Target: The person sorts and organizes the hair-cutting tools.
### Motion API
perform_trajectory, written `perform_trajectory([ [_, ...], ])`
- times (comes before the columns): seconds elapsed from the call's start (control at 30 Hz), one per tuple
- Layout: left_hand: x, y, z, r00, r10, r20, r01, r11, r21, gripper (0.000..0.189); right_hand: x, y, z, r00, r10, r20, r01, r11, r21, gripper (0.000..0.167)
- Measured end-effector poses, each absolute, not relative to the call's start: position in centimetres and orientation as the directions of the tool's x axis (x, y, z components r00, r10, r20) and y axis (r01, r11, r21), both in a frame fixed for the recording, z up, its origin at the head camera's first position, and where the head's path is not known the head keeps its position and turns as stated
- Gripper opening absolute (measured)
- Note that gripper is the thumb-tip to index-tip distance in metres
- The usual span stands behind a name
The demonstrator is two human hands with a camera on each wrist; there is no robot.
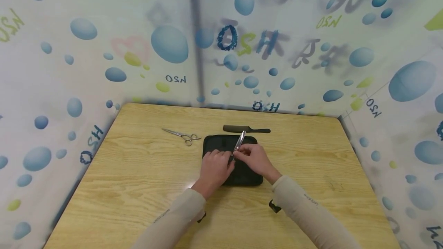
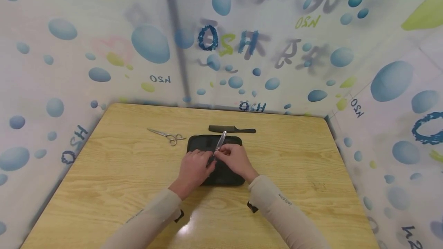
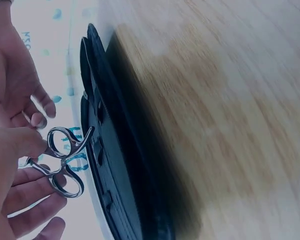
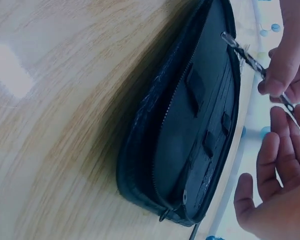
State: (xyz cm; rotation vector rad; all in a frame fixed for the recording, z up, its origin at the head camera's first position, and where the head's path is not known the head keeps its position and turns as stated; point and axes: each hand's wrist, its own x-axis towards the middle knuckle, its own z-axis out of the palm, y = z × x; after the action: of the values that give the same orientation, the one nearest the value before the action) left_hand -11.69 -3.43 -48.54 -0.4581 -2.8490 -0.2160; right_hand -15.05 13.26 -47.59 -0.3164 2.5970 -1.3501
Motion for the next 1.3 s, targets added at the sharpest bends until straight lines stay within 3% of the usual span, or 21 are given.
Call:
perform_trajectory([
  [0.33,-12.5,-6.4,-48.4,-0.871,0.342,0.352,0.376,0.926,0.029,0.024,-15.2,15.0,-48.2,-0.935,-0.352,-0.039,-0.216,0.652,-0.727,0.020],
  [0.57,-13.4,-9.6,-48.4,-0.817,0.433,0.381,0.443,0.894,-0.067,0.021,-15.5,17.5,-49.3,-0.943,-0.333,0.026,-0.322,0.887,-0.332,0.039],
  [0.7,-13.9,-11.2,-48.4,-0.834,0.449,0.320,0.445,0.891,-0.089,0.021,-15.5,18.4,-49.7,-0.931,-0.365,0.009,-0.358,0.906,-0.225,0.054],
  [1.03,-15.3,-13.9,-48.8,-0.829,0.476,0.294,0.459,0.879,-0.128,0.012,-15.1,19.4,-49.0,-0.878,-0.431,-0.208,-0.387,0.895,-0.222,0.100],
  [1.3,-15.9,-14.7,-48.9,-0.878,0.462,0.122,0.452,0.886,-0.102,0.014,-15.0,19.4,-49.9,-0.857,-0.436,-0.273,-0.378,0.894,-0.243,0.113],
])
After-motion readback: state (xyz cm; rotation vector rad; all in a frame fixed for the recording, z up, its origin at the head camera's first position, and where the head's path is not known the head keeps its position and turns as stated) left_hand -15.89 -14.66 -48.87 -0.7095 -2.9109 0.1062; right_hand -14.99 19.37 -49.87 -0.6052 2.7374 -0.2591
